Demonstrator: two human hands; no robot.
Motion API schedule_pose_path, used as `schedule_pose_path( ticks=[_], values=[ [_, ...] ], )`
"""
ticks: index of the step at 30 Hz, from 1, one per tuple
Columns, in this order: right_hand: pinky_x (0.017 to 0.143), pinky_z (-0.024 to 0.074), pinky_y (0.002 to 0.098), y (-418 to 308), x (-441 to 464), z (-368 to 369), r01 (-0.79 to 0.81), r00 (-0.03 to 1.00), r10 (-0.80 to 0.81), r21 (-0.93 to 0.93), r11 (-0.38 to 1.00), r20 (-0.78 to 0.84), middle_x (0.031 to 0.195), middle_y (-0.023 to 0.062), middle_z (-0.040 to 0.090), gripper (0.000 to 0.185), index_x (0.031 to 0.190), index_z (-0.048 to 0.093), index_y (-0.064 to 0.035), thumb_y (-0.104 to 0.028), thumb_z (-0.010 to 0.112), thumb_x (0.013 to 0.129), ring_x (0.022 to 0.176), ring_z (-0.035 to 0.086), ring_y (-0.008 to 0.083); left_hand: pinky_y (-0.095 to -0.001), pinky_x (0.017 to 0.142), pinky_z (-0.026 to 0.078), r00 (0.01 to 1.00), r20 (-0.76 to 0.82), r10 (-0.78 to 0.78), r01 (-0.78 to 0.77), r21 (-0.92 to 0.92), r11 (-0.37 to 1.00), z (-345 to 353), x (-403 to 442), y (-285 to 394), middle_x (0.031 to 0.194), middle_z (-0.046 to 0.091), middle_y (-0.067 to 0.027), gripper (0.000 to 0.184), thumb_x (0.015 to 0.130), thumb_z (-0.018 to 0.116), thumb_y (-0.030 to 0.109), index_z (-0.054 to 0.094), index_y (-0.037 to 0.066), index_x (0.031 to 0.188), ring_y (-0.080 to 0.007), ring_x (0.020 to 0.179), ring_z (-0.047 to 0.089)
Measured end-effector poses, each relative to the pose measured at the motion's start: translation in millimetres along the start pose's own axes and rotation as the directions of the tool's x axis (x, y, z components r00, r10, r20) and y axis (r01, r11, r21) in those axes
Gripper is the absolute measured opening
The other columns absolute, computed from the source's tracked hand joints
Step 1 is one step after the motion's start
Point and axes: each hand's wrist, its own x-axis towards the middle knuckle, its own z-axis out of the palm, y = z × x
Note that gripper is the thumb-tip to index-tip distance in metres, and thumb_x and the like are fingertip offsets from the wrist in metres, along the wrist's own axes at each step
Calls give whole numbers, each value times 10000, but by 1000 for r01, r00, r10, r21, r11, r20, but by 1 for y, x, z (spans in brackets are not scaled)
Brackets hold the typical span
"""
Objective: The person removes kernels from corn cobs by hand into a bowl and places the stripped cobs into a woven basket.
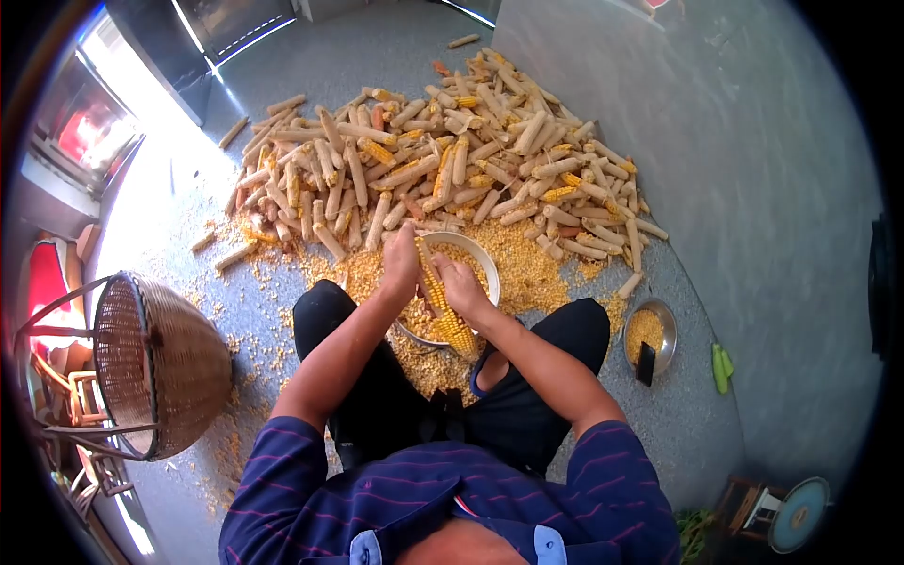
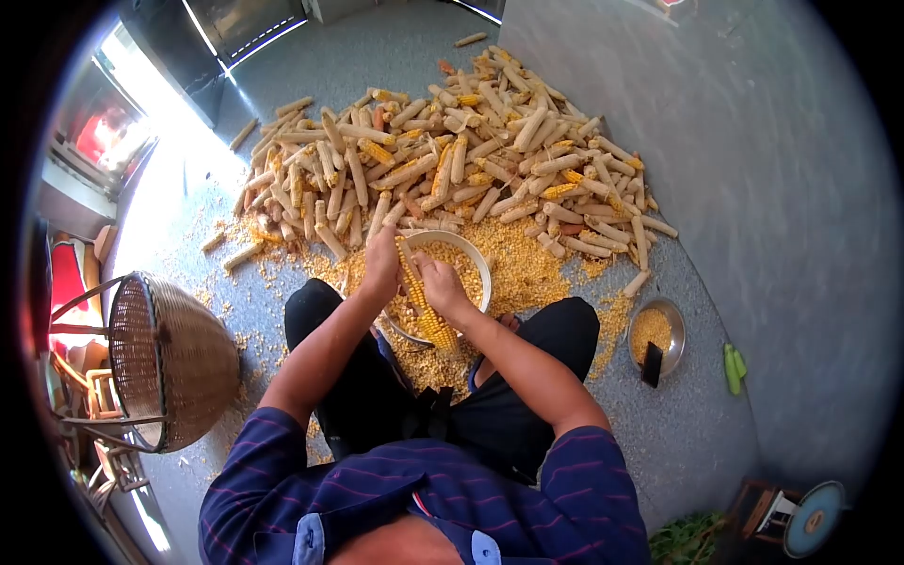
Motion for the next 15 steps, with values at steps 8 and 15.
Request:
schedule_pose_path(
  ticks=[8,15],
  values=[
    [741,468,291,-36,-27,3,9,998,-1,-122,992,64,830,57,581,437,1057,568,27,-360,367,1033,775,562,151,-361,605,419,995,-100,-13,-30,-416,909,-4,11,9,773,565,-86,364,937,425,289,610,-25,914,-180,658,513],
    [553,378,329,-8,-15,3,-87,995,81,-116,990,-57,656,3,476,411,862,564,3,-336,392,1020,553,409,122,-348,589,502,994,2,112,-110,-178,978,-14,24,-11,833,599,-112,349,939,410,240,530,-9,1151,-203,685,602]
  ],
)
